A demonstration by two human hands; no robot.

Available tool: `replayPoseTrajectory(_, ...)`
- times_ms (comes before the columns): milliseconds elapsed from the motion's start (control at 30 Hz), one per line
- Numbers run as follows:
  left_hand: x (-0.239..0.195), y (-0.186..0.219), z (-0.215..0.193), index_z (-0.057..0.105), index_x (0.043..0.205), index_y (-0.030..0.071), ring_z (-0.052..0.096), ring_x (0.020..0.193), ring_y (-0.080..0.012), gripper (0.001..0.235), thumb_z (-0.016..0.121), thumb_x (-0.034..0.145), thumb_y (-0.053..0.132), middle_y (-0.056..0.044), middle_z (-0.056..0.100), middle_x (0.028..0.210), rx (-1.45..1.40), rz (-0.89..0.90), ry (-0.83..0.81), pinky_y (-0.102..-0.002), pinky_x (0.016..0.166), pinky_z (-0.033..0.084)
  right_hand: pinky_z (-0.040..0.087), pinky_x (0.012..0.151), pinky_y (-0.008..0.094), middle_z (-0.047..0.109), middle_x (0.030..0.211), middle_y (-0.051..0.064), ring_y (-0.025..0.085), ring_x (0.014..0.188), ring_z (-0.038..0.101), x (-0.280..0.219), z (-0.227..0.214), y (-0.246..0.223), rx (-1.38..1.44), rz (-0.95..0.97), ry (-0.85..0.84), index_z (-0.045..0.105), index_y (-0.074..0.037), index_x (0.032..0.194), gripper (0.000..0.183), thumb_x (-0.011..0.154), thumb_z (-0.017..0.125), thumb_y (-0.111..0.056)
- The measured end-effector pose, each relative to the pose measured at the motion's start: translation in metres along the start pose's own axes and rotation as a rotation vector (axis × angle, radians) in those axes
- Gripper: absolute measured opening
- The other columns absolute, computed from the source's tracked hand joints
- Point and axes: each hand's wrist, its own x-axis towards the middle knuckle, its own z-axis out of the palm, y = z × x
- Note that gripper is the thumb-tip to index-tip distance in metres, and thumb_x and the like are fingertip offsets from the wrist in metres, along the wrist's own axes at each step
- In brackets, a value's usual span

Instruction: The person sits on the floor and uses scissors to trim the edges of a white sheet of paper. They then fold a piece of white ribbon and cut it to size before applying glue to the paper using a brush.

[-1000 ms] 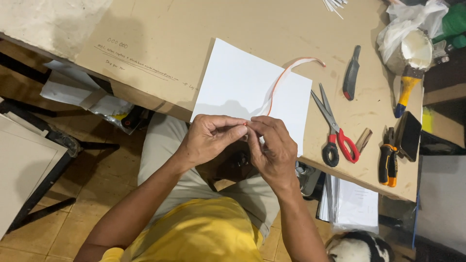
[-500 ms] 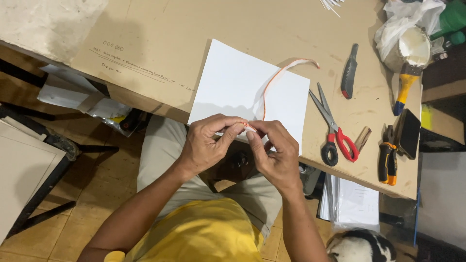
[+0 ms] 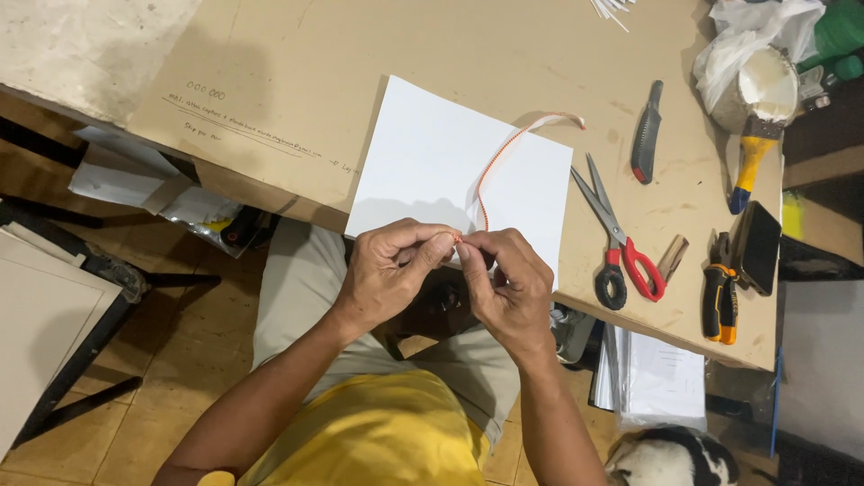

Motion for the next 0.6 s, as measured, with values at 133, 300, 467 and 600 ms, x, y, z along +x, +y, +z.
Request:
replayPoseTrajectory(133,0.002,0.005,-0.001,0.08,0.105,0.005,0.072,0.075,-0.0141,0.014,0.07,0.099,0.013,-0.013,0.076,0.08,0.091,0.028,0.0,-0.027,0.059,0.062,0.045,0.044,0.026,0.066,0.069,0.007,0.017,0.056,0.061,0.0,-0.001,0.0,0.018,0.002,-0.003,0.076,-0.006,0.094,0.004,0.096,0.072,-0.007)
replayPoseTrajectory(300,0.005,0.007,-0.009,0.08,0.104,0.003,0.072,0.08,-0.0163,0.014,0.07,0.098,0.011,-0.016,0.077,0.082,0.069,0.001,-0.097,-0.029,0.06,0.062,0.045,0.043,0.028,0.064,0.067,0.008,0.019,0.054,0.06,0.001,-0.007,0.002,0.065,0.017,-0.044,0.074,-0.005,0.089,0.006,0.095,0.071,-0.005)
replayPoseTrajectory(467,0.017,0.017,-0.026,0.076,0.113,0.0,0.074,0.089,-0.0276,0.028,0.077,0.088,0.013,-0.02,0.076,0.094,0.08,0.002,-0.395,-0.04,0.07,0.066,0.045,0.042,0.028,0.061,0.066,0.008,0.019,0.053,0.058,-0.001,-0.013,0.004,0.11,0.033,-0.102,0.073,-0.006,0.089,0.008,0.096,0.07,-0.006)
replayPoseTrajectory(600,0.022,0.022,-0.026,0.076,0.111,0.001,0.075,0.089,-0.027,0.029,0.08,0.086,0.015,-0.018,0.076,0.093,0.101,0.001,-0.414,-0.039,0.071,0.066,0.044,0.041,0.028,0.06,0.066,0.008,0.019,0.053,0.058,-0.003,-0.013,0.007,0.126,0.028,-0.111,0.073,-0.005,0.089,0.008,0.096,0.07,-0.006)
